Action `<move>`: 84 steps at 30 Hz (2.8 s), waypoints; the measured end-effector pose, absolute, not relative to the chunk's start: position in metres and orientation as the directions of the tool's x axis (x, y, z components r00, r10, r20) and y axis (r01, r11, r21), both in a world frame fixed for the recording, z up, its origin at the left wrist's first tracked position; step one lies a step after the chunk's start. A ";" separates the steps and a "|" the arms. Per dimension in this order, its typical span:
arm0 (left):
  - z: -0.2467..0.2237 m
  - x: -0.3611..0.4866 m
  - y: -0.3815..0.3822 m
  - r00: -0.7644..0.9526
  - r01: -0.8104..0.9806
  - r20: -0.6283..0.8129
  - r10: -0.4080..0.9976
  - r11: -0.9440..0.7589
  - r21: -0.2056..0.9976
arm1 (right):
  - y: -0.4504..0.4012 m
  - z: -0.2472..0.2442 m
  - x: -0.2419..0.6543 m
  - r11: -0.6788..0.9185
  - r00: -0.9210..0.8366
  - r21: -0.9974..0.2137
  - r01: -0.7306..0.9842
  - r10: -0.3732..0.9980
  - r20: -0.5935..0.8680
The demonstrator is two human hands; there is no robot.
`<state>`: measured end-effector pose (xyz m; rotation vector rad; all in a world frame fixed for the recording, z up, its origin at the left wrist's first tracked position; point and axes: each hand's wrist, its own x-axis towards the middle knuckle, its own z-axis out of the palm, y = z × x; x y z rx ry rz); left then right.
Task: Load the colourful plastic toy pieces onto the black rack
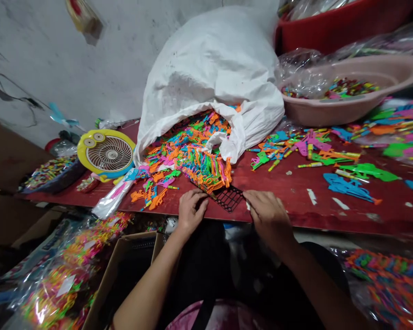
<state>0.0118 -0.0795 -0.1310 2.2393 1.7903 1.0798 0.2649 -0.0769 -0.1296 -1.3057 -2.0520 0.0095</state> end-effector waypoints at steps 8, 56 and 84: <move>-0.137 0.009 -0.081 0.048 0.786 0.518 0.854 -0.353 0.509 | -0.080 -0.125 0.257 0.484 -0.313 -0.245 0.840 0.801 0.510; -0.133 -0.037 -0.077 0.051 0.665 0.346 0.937 -0.290 0.688 | -0.064 -0.128 0.236 0.678 -0.591 -0.063 0.732 0.679 0.436; -0.135 -0.019 -0.103 0.020 0.681 0.439 0.898 -0.333 0.652 | -0.068 -0.129 0.233 0.645 -0.574 -0.025 0.763 0.695 0.433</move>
